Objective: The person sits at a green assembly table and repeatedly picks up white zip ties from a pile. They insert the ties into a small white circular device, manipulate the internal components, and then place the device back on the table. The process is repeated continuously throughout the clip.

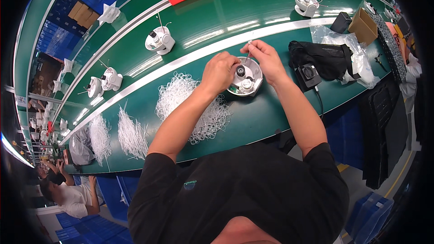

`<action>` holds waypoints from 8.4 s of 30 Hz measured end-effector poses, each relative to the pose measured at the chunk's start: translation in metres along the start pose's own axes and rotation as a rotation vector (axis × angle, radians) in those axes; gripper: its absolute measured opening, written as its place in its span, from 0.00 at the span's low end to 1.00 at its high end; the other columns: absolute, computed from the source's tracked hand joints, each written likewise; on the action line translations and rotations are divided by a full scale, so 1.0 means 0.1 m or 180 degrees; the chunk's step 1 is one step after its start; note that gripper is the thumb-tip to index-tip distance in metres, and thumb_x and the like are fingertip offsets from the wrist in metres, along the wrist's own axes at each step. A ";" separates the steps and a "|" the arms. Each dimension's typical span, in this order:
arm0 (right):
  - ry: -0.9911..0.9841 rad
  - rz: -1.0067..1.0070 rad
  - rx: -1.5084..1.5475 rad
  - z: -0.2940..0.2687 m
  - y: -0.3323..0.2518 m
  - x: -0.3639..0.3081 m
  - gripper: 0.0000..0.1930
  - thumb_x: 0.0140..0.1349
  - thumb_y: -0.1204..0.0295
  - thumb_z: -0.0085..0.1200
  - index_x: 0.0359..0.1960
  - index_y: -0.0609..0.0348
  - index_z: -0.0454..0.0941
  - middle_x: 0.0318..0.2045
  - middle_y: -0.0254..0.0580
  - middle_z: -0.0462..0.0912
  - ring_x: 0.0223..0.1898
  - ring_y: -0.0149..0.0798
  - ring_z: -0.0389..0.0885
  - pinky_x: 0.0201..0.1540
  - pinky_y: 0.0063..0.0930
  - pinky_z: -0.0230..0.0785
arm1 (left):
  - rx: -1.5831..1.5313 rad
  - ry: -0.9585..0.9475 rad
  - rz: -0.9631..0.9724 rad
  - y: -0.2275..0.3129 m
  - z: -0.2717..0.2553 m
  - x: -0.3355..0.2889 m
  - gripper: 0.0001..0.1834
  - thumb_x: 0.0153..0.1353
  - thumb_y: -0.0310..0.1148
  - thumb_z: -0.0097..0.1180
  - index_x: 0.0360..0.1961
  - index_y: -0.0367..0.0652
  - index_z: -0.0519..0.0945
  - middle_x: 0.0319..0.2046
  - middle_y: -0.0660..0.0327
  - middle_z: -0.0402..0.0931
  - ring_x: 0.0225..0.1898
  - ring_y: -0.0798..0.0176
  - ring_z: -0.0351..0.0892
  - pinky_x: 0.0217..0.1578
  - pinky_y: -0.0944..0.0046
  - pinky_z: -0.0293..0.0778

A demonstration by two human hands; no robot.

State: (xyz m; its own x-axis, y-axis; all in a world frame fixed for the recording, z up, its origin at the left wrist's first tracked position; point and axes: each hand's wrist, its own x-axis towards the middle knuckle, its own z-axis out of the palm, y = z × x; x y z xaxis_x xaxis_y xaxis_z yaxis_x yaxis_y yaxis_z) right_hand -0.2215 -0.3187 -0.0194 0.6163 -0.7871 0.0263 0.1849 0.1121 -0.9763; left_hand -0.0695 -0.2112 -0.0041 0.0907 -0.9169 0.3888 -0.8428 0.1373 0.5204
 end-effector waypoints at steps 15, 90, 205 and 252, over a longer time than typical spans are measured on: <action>-0.1019 -0.1335 -0.2969 -0.13 -0.11 0.03 0.07 0.56 0.70 0.61 0.36 0.55 0.81 0.28 0.42 0.79 0.33 0.46 0.78 0.37 0.41 0.70 | 0.0169 0.0125 0.0097 -0.04 0.00 -0.03 0.05 0.54 0.28 0.64 0.29 0.39 0.80 0.29 0.53 0.77 0.36 0.47 0.78 0.39 0.51 0.74; 0.0064 -0.0323 -0.1506 -0.02 -0.04 0.09 0.14 0.72 0.70 0.46 0.50 0.63 0.81 0.29 0.28 0.75 0.35 0.24 0.72 0.43 0.20 0.65 | 0.0606 -0.1502 -0.1107 -0.28 -0.44 -0.54 0.09 0.57 0.32 0.64 0.37 0.40 0.82 0.36 0.52 0.84 0.38 0.47 0.83 0.40 0.52 0.77; 0.1532 0.0563 -0.2214 -0.51 -0.08 1.91 0.15 0.59 0.74 0.56 0.48 0.64 0.74 0.37 0.53 0.85 0.28 0.45 0.87 0.32 0.34 0.81 | -0.3313 0.1629 -0.2878 -1.67 -0.43 0.31 0.25 0.71 0.38 0.53 0.56 0.27 0.63 0.51 0.44 0.66 0.43 0.43 0.82 0.35 0.57 0.86; -0.0246 -0.0873 -0.1495 -0.04 0.07 0.25 0.11 0.70 0.70 0.49 0.45 0.63 0.81 0.27 0.36 0.82 0.31 0.27 0.78 0.36 0.23 0.69 | 0.0916 -0.1945 -0.0767 -0.41 -0.48 -0.46 0.08 0.54 0.31 0.66 0.36 0.46 0.84 0.40 0.56 0.81 0.45 0.49 0.81 0.43 0.51 0.77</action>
State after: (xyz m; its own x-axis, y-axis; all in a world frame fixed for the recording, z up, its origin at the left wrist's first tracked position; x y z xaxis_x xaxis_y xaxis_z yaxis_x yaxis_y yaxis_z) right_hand -0.2079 -0.3400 -0.0266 0.6512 -0.7006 0.2918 -0.0040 -0.3876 -0.9218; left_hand -0.0136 -0.1568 -0.0068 0.0495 -0.9668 -0.2508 -0.9509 -0.1224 0.2842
